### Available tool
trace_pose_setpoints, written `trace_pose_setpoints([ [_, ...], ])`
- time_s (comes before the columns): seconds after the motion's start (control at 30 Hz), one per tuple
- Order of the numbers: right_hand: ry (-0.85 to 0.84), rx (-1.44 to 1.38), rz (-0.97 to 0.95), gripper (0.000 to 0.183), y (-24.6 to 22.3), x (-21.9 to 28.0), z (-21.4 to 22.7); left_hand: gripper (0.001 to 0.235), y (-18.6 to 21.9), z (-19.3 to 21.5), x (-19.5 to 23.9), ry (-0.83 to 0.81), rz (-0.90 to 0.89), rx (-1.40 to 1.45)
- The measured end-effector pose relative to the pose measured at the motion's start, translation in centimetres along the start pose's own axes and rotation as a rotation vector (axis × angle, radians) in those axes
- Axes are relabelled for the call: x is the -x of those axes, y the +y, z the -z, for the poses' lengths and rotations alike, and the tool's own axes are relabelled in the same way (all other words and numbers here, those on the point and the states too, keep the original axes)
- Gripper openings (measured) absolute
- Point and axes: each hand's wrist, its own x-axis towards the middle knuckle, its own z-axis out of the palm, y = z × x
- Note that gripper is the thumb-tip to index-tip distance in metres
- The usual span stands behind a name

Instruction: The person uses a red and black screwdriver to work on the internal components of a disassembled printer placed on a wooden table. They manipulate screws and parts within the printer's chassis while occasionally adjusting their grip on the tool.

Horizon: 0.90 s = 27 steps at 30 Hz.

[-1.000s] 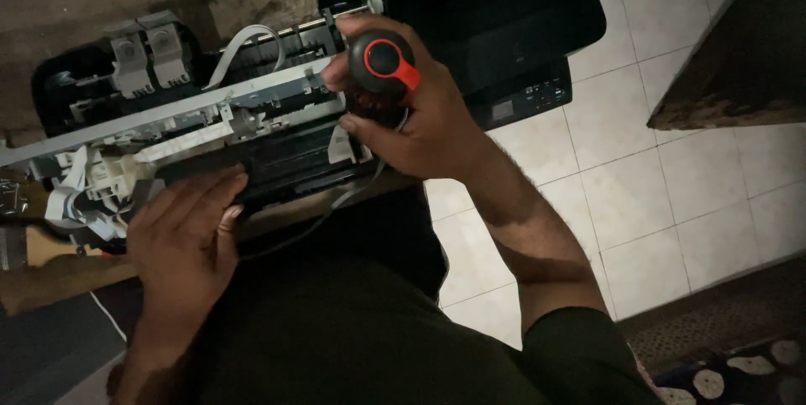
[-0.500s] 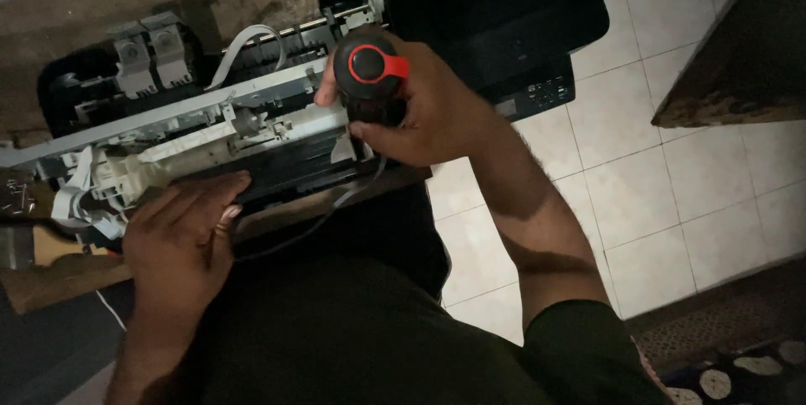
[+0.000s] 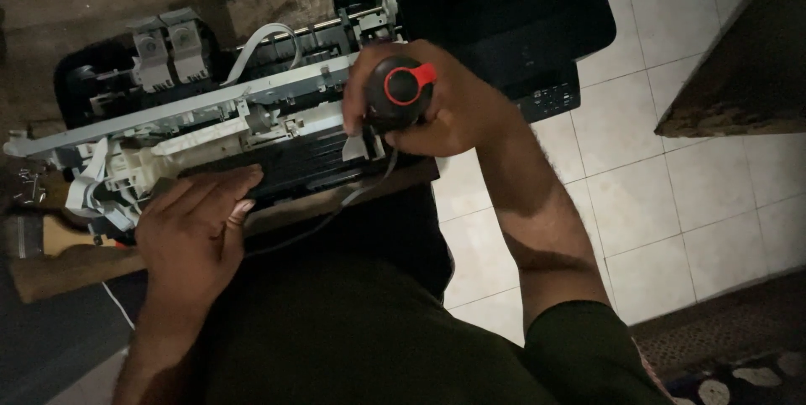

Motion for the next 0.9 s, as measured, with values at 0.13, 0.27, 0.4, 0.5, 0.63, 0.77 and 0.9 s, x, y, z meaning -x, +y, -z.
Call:
trace_pose_setpoints([
  [0.13, -0.044, -0.115, 0.030, 0.029, 0.5, -0.1, 0.2, 0.030, 0.1, 0.0, 0.0, 0.010, 0.000, 0.025],
  [0.27, 0.001, -0.118, -0.011, 0.021, -0.4, -1.0, -0.4, 0.028, -0.1, -0.2, -0.1, 0.029, -0.027, 0.034],
  [0.4, 0.048, -0.103, 0.058, 0.023, 0.6, -1.4, -1.2, 0.026, -0.1, 0.0, 0.0, 0.009, -0.021, 0.017],
  [0.5, 0.146, -0.044, 0.028, 0.019, -0.3, -1.6, -1.6, 0.024, 0.5, 0.2, -0.4, 0.008, -0.022, 0.053],
  [0.63, 0.234, -0.073, -0.085, 0.022, -0.4, -1.1, -1.9, 0.022, 0.2, -0.3, -0.3, 0.055, -0.041, 0.044],
  [0.77, 0.260, -0.106, -0.013, 0.027, 0.1, -0.6, -2.0, 0.025, 0.3, 0.0, -0.4, 0.010, -0.028, 0.047],
  [0.9, 0.254, 0.035, 0.059, 0.017, 0.8, -0.5, -1.9, 0.023, 0.1, -0.2, -0.4, 0.018, -0.032, 0.061],
])
